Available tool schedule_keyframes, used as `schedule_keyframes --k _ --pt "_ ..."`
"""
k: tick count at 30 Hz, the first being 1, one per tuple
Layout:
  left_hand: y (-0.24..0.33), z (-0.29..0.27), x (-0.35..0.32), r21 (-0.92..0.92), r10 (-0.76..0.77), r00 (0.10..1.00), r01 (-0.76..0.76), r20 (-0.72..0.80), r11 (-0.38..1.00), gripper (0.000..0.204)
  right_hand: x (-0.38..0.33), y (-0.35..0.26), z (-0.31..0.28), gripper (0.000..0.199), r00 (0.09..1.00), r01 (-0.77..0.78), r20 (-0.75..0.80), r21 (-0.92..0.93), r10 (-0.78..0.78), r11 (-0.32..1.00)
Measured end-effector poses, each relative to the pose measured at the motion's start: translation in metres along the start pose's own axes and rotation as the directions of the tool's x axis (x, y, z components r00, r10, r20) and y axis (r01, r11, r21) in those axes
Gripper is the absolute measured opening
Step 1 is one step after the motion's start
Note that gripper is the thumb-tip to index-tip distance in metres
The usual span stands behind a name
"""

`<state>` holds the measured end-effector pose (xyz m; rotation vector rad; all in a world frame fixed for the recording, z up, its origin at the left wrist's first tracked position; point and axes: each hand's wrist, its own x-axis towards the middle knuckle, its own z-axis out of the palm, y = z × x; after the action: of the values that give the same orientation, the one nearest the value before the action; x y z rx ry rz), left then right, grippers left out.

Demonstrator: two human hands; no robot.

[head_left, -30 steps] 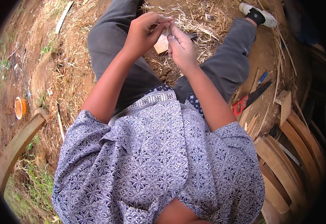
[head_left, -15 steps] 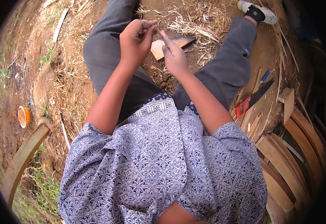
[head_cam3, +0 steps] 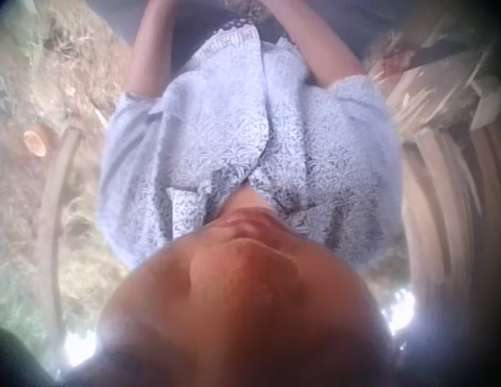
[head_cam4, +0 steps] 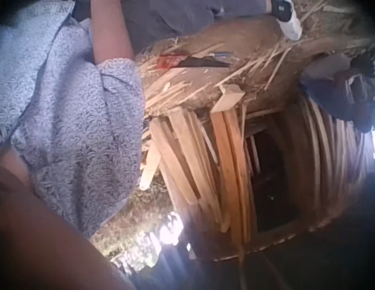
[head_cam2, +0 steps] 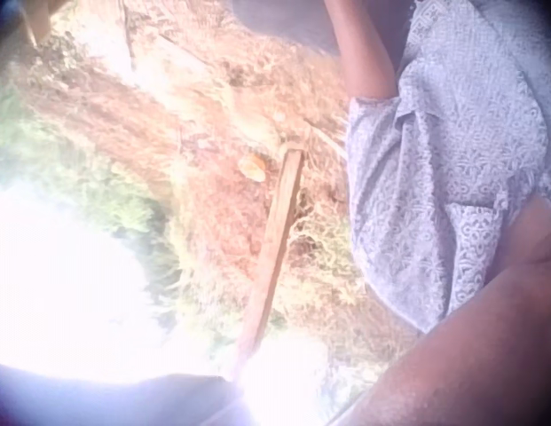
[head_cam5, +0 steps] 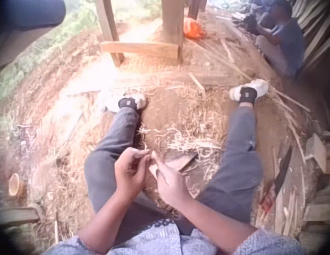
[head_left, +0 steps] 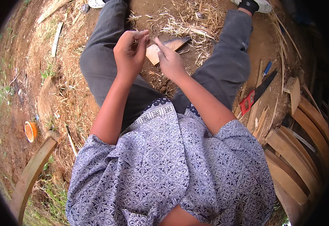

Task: The person sits on the ground and uses a knife to shave and shape a thin wooden stick. They repeatedly rotate the stick and scrape the surface to smooth it. Later, they use a piece of sandpaper to further smooth the stick's surface.

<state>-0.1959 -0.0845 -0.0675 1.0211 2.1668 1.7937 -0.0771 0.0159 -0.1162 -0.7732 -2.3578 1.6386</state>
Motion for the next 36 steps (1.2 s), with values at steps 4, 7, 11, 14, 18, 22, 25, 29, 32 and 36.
schedule_keyframes --k 4,7,11,14,18,22,25,29,32,36 --pt "0.012 0.002 -0.001 -0.031 -0.036 0.999 0.036 -0.003 0.999 0.002 -0.007 0.007 0.003 0.049 0.983 0.175 -0.087 0.155 -0.163 0.972" --pt "0.002 -0.003 -0.003 -0.081 -0.063 0.998 0.063 -0.002 0.995 0.002 0.006 0.034 -0.001 0.051 0.998 -0.01 0.061 -0.086 0.015 0.996" --pt "0.008 0.001 -0.001 -0.132 -0.01 0.999 0.005 -0.037 0.991 0.004 -0.006 -0.012 -0.011 0.052 0.996 0.061 0.067 0.076 -0.066 0.995" --pt "0.003 -0.003 -0.001 -0.174 -0.035 0.999 0.028 -0.039 0.984 0.004 -0.007 0.036 0.002 0.05 0.994 -0.102 0.03 -0.123 0.106 0.987" --pt "0.008 -0.004 -0.001 -0.096 -0.028 0.999 0.025 -0.03 0.995 0.004 -0.019 -0.014 0.003 0.049 0.987 0.161 -0.027 0.192 -0.159 0.968" --pt "-0.002 -0.008 -0.003 -0.161 -0.093 0.996 0.094 0.014 0.983 0.002 0.006 0.054 0.007 0.049 0.984 -0.17 0.031 -0.113 0.174 0.979" --pt "-0.001 -0.007 -0.01 -0.149 -0.088 0.996 0.088 0.01 0.985 0.003 -0.001 -0.049 -0.009 0.05 0.965 0.262 -0.04 0.259 -0.26 0.93" --pt "-0.002 -0.006 -0.012 -0.158 -0.101 0.995 0.103 0.02 0.982 0.004 -0.002 0.064 0.011 0.048 0.986 -0.164 0.01 0.086 0.164 0.983" --pt "-0.004 -0.01 -0.013 -0.115 -0.063 0.998 0.064 0.015 0.991 0.004 -0.007 -0.047 0.001 0.049 0.959 0.285 -0.077 0.298 -0.274 0.911" --pt "0.001 -0.005 -0.011 -0.191 -0.162 0.986 0.15 -0.048 0.97 0.002 -0.002 0.043 0.008 0.049 0.993 -0.116 0.016 0.164 0.115 0.98"
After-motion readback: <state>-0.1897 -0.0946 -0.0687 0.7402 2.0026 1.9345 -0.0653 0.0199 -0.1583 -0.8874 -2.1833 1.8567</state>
